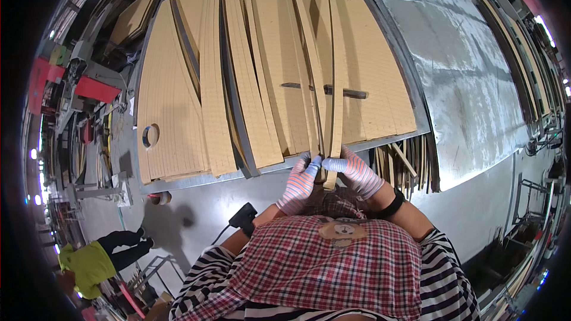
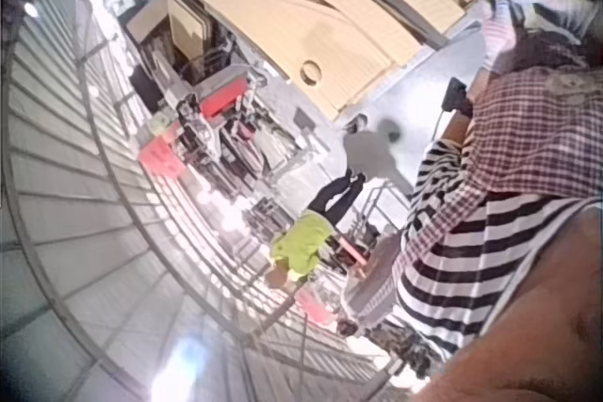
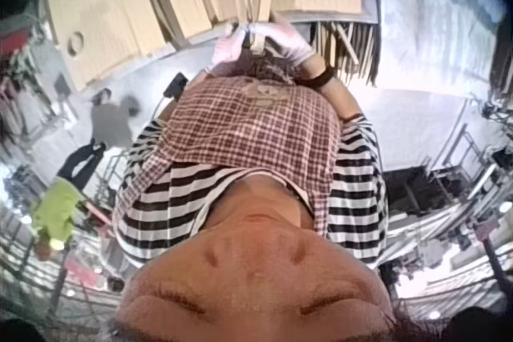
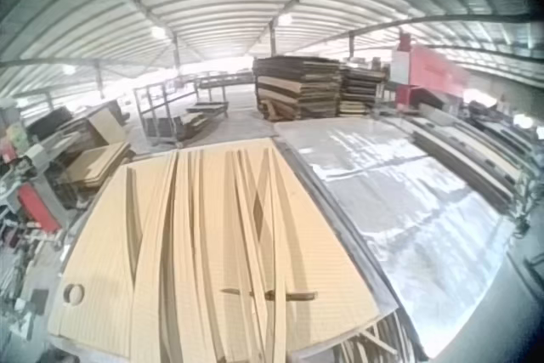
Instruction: Handling and preparing long flexible strips on top of cardboard sheets in a factory setting.
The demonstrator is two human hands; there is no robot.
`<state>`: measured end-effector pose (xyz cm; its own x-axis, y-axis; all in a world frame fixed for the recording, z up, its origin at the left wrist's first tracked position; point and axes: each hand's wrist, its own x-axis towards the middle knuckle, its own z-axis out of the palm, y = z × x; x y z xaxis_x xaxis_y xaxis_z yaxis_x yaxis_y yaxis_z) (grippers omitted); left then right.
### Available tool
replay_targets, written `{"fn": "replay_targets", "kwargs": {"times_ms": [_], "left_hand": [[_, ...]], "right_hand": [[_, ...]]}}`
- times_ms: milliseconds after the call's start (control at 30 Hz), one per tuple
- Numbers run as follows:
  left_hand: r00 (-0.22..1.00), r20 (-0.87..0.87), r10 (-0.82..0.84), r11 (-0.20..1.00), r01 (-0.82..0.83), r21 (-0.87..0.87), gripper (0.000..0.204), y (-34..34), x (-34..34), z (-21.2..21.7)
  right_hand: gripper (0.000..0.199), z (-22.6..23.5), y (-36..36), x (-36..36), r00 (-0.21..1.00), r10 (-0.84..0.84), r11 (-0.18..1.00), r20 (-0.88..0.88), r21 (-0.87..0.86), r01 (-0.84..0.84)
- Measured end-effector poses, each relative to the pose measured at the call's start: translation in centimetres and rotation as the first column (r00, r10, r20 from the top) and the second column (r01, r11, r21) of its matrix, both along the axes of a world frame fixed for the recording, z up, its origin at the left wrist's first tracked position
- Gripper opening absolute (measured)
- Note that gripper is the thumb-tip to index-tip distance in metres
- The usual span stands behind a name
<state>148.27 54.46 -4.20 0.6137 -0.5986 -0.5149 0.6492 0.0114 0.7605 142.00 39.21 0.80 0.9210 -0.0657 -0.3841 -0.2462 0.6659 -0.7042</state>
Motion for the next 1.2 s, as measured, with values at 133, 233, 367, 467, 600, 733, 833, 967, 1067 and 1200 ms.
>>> {"fn": "replay_targets", "kwargs": {"times_ms": [133, 233, 367, 467, 600, 733, 833, 967, 1067, 1200], "left_hand": [[0.966, -0.225, 0.123, 0.992, -0.115, 0.048, 0.035, 0.1, 2.1, -0.4], [0.517, -0.85, -0.095, 0.759, -0.515, -0.398, 0.045, 0.1, 2.7, -2.6], [0.714, -0.7, -0.028, 0.832, -0.371, -0.412, 0.042, 0.0, 2.4, -3.6], [0.986, 0.153, 0.071, 0.98, -0.04, -0.197, 0.038, -0.2, 1.6, -2.4], [0.987, -0.079, 0.139, 0.908, -0.159, -0.387, 0.024, 0.4, 1.7, -2.0], [0.713, 0.693, -0.112, 0.993, 0.102, 0.055, 0.041, 1.0, 3.1, -3.7], [0.859, 0.512, -0.016, 0.991, 0.083, -0.109, 0.043, 0.4, 4.2, -3.7], [0.99, -0.093, 0.109, 0.953, -0.131, -0.275, 0.037, -2.1, 7.3, -0.3], [0.925, -0.324, 0.2, 0.98, -0.193, 0.055, 0.044, -4.1, 11.4, 2.1], [0.972, 0.148, -0.184, 0.96, 0.146, 0.237, 0.051, -5.1, 11.5, 3.6]], "right_hand": [[0.057, 1.9, -0.3, 1.2, 0.99, -0.118, 0.984, -0.076, -0.14, 0.106], [0.057, 1.6, -0.3, 2.4, 0.982, -0.049, 0.824, -0.18, -0.564, -0.062], [0.058, 0.0, -0.3, 3.0, 0.984, -0.063, 0.745, -0.168, -0.664, -0.065], [0.054, -0.7, -0.3, 2.5, 0.98, -0.042, 0.866, -0.193, -0.496, -0.061], [0.043, -0.7, 0.4, 2.6, 0.993, 0.012, 0.948, -0.121, -0.315, -0.05], [0.038, 0.2, 1.7, 3.8, 0.99, -0.12, 0.902, -0.07, -0.425, 0.079], [0.037, 2.7, 2.1, 3.9, 0.993, -0.113, 0.821, 0.036, -0.559, 0.114], [0.034, 8.5, 1.7, 2.1, 0.983, -0.053, 0.803, 0.177, -0.577, 0.147], [0.037, 11.5, 1.5, 1.2, 0.95, 0.114, 0.777, 0.292, -0.622, 0.098], [0.038, 9.1, -2.1, 4.2, 0.982, -0.128, 0.89, 0.142, -0.419, 0.177]]}}
